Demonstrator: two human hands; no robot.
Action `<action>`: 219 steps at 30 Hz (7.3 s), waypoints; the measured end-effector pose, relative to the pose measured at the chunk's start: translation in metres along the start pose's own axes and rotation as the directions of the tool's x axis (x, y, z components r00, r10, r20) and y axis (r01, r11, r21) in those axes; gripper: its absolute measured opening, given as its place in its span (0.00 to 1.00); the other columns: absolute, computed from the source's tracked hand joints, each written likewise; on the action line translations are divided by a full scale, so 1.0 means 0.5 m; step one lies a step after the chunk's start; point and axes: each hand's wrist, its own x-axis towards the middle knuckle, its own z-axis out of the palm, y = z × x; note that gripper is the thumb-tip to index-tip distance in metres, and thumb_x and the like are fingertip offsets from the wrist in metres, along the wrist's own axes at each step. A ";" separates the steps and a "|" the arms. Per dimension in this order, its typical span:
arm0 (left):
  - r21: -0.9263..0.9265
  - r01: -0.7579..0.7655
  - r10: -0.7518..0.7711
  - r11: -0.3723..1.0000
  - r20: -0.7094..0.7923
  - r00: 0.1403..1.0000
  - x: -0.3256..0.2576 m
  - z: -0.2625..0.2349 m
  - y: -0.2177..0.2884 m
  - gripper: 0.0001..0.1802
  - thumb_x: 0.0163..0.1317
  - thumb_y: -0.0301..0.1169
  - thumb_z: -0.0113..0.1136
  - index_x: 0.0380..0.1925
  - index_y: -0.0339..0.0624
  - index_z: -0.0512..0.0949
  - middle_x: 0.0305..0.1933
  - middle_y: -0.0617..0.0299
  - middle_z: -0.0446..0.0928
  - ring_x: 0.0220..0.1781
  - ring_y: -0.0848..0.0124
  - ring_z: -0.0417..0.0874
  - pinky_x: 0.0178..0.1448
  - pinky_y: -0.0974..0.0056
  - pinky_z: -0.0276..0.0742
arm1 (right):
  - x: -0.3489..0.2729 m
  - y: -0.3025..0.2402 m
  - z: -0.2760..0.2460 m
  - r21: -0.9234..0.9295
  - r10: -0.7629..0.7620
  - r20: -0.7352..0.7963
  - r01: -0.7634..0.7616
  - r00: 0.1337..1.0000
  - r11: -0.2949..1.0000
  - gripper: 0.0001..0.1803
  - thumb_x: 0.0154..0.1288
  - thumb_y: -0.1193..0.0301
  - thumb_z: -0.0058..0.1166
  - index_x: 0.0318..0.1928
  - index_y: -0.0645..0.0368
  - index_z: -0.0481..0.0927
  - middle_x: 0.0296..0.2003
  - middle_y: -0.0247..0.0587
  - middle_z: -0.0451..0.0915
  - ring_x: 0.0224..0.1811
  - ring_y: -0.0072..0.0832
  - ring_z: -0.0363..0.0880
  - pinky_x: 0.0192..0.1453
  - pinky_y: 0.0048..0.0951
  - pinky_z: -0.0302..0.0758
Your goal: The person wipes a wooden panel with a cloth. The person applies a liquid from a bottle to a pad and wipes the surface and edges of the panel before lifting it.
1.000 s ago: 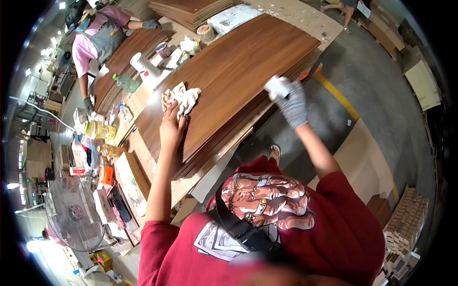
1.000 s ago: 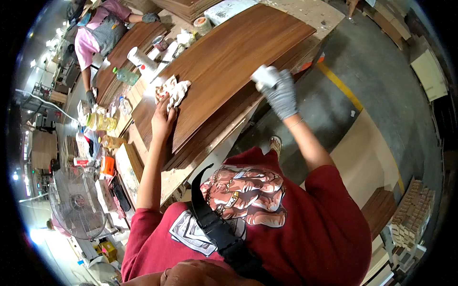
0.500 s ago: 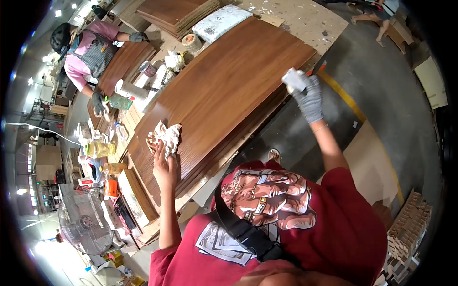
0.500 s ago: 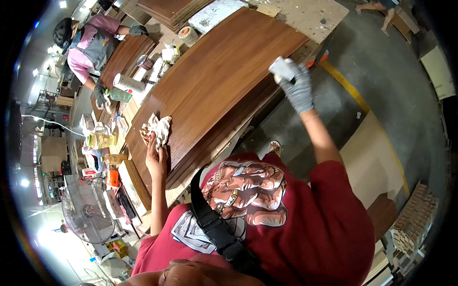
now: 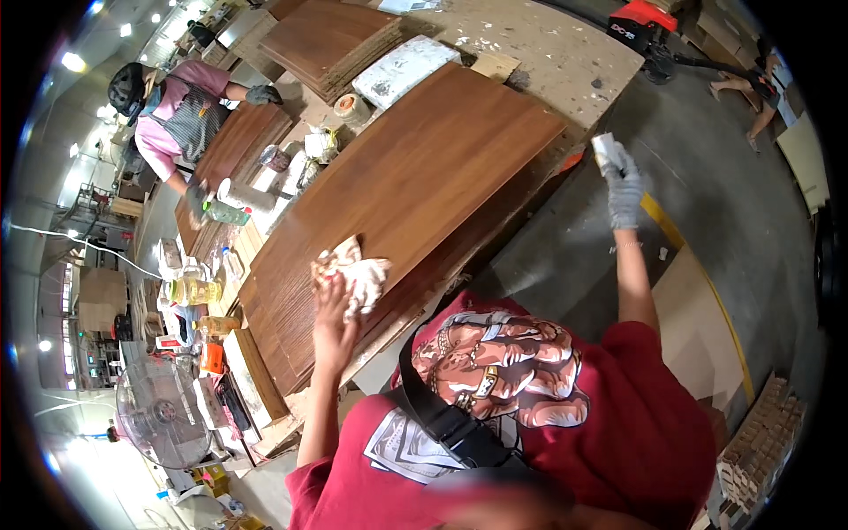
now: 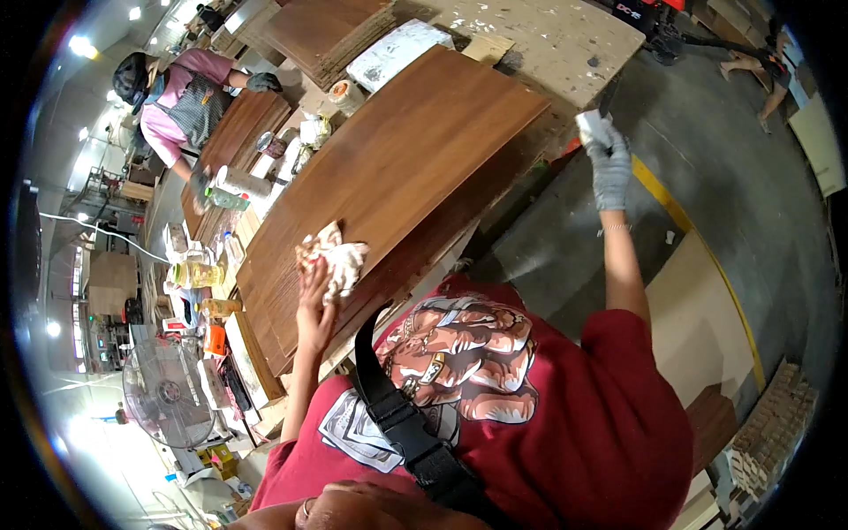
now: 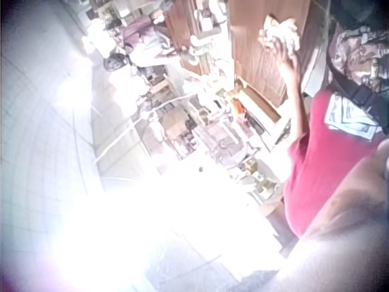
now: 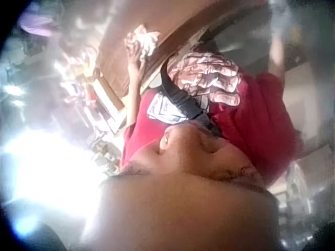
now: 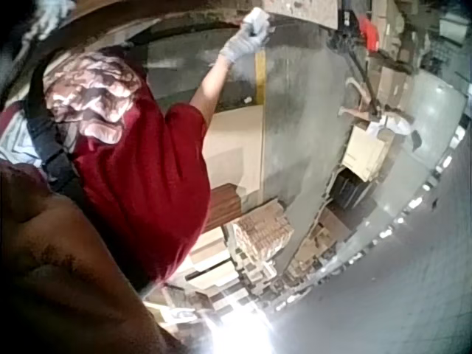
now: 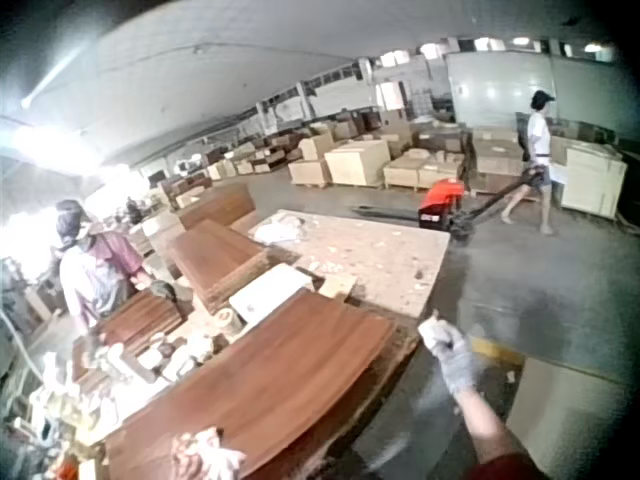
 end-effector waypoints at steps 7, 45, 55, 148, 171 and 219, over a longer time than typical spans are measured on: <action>0.019 -0.496 0.493 0.868 0.083 0.866 0.329 0.113 0.236 0.37 0.66 0.34 0.61 0.76 0.55 0.67 0.81 0.47 0.60 0.83 0.45 0.57 0.84 0.43 0.52 | -0.167 -0.096 -0.029 -0.052 0.192 0.078 -0.188 0.978 0.981 0.25 0.65 0.76 0.69 0.62 0.60 0.81 0.55 0.38 0.79 0.56 0.28 0.77 0.65 0.32 0.74; 0.151 0.327 -0.282 0.933 -0.261 0.923 -0.303 -0.005 -0.074 0.29 0.66 0.24 0.59 0.69 0.39 0.72 0.75 0.46 0.69 0.77 0.48 0.69 0.79 0.51 0.64 | -0.263 -0.366 0.486 0.291 0.142 0.597 -0.378 0.790 0.879 0.25 0.73 0.64 0.62 0.66 0.61 0.79 0.49 0.35 0.85 0.42 0.18 0.80 0.46 0.22 0.78; -0.574 0.363 -0.649 0.734 -0.435 0.624 -0.267 -0.154 -0.164 0.29 0.69 0.14 0.53 0.68 0.48 0.76 0.31 0.62 0.76 0.27 0.81 0.69 0.30 0.71 0.69 | -0.171 -0.317 0.383 0.375 0.259 0.402 -0.416 0.878 0.828 0.17 0.75 0.65 0.60 0.56 0.65 0.81 0.41 0.41 0.87 0.32 0.21 0.83 0.36 0.22 0.82; -0.691 -0.002 -0.664 0.723 -0.696 0.271 0.095 -0.068 -0.357 0.36 0.60 0.30 0.72 0.68 0.38 0.69 0.57 0.47 0.76 0.58 0.54 0.80 0.63 0.56 0.76 | -0.459 -0.664 1.473 0.256 -0.517 0.820 0.651 0.246 0.715 0.40 0.58 0.55 0.72 0.70 0.52 0.75 0.57 0.58 0.79 0.60 0.52 0.78 0.68 0.44 0.74; -0.697 -0.088 -0.674 0.711 -0.712 0.198 0.086 -0.087 -0.351 0.36 0.63 0.28 0.66 0.71 0.44 0.65 0.60 0.45 0.74 0.61 0.49 0.79 0.65 0.54 0.75 | -0.501 -0.661 1.220 0.455 -0.509 0.850 0.297 0.134 0.839 0.29 0.68 0.76 0.64 0.68 0.65 0.74 0.66 0.46 0.76 0.70 0.35 0.72 0.74 0.34 0.69; -0.507 0.512 -0.718 0.693 -0.417 0.558 0.204 -0.152 -0.385 0.35 0.59 0.43 0.66 0.67 0.42 0.75 0.45 0.41 0.87 0.51 0.47 0.88 0.56 0.48 0.82 | -0.278 -0.413 1.298 0.042 -0.153 0.918 0.294 0.365 0.955 0.15 0.66 0.76 0.62 0.53 0.61 0.87 0.46 0.41 0.90 0.45 0.26 0.86 0.54 0.26 0.81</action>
